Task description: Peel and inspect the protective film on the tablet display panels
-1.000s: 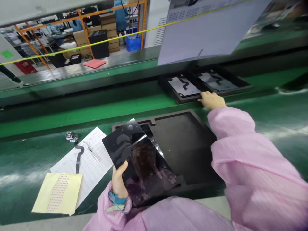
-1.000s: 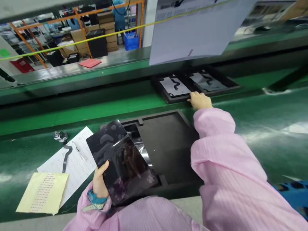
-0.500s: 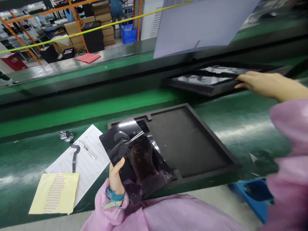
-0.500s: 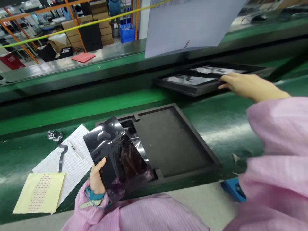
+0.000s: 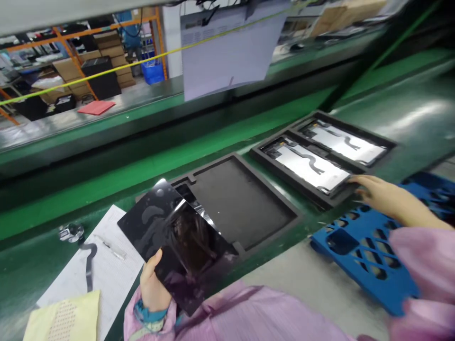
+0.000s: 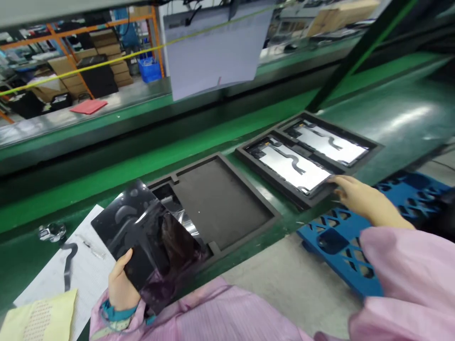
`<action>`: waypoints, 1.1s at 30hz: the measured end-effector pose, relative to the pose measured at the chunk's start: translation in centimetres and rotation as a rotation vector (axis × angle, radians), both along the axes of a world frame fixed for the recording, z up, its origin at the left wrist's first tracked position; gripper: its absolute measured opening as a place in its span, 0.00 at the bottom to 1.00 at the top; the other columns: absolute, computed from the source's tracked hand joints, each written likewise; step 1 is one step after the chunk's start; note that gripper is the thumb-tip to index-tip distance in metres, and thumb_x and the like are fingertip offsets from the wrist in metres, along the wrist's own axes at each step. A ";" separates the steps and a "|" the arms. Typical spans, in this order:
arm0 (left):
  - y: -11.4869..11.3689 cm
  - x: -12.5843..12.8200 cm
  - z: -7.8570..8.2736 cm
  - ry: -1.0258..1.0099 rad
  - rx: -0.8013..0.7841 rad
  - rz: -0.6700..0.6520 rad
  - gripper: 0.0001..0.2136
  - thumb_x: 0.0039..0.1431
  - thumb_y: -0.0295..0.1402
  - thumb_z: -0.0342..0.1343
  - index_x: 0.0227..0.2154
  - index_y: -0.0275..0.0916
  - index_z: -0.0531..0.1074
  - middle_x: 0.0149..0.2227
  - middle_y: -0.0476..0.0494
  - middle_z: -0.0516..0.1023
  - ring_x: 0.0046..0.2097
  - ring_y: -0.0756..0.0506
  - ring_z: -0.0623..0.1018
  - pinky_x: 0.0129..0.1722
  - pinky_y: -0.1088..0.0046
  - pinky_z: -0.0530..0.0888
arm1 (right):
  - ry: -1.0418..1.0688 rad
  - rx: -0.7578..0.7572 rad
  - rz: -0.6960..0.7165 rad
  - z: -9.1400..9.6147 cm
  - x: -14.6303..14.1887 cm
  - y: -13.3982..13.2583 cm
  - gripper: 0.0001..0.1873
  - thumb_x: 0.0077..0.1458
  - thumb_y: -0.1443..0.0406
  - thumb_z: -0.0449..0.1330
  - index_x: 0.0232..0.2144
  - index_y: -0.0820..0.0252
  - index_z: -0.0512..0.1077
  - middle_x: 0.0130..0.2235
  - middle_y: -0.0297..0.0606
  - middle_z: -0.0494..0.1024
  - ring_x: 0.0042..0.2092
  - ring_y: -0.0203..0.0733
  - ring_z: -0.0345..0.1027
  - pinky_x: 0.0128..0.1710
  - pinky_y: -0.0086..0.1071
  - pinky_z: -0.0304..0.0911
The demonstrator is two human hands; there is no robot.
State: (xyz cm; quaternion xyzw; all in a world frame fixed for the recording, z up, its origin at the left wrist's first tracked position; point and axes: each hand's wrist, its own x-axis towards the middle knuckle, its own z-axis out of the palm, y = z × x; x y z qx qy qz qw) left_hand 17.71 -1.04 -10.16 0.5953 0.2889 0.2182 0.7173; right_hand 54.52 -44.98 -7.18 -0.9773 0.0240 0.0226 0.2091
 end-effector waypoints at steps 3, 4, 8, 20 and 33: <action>0.1 1.9 3.0 -0.071 -0.298 -0.040 0.13 0.61 0.44 0.53 0.36 0.53 0.83 0.38 0.48 0.86 0.58 0.38 0.78 0.70 0.51 0.63 | -0.150 0.181 -0.057 3.1 -4.2 3.4 0.17 0.56 0.73 0.52 0.47 0.59 0.69 0.63 0.54 0.61 0.63 0.59 0.57 0.65 0.57 0.49; 0.0 2.8 4.2 -0.108 -0.362 -0.046 0.12 0.61 0.43 0.53 0.35 0.53 0.83 0.38 0.48 0.86 0.59 0.39 0.77 0.71 0.53 0.61 | -0.209 0.259 -0.054 4.1 -6.0 5.2 0.19 0.58 0.70 0.51 0.51 0.58 0.67 0.63 0.55 0.61 0.65 0.59 0.55 0.66 0.58 0.46; -1.8 6.7 8.4 -0.269 -0.442 -0.001 0.13 0.61 0.40 0.53 0.38 0.47 0.83 0.46 0.46 0.84 0.66 0.39 0.69 0.72 0.53 0.56 | -0.174 0.702 0.160 6.2 -14.2 15.0 0.27 0.58 0.51 0.54 0.56 0.55 0.62 0.54 0.46 0.71 0.55 0.48 0.68 0.58 0.46 0.66; -3.2 6.9 11.1 -0.374 -0.223 0.011 0.28 0.67 0.48 0.36 0.59 0.43 0.71 0.61 0.46 0.74 0.70 0.39 0.63 0.70 0.53 0.62 | 0.491 1.375 0.402 4.8 -25.5 30.0 0.38 0.50 0.44 0.67 0.53 0.60 0.62 0.25 0.30 0.71 0.23 0.33 0.67 0.24 0.27 0.68; -3.0 5.4 9.4 -0.593 -0.495 0.268 0.22 0.69 0.40 0.38 0.50 0.46 0.78 0.60 0.46 0.76 0.68 0.43 0.65 0.71 0.57 0.58 | 0.344 1.320 0.386 3.3 -28.3 31.5 0.45 0.62 0.53 0.58 0.70 0.62 0.41 0.27 0.31 0.75 0.24 0.35 0.70 0.25 0.28 0.68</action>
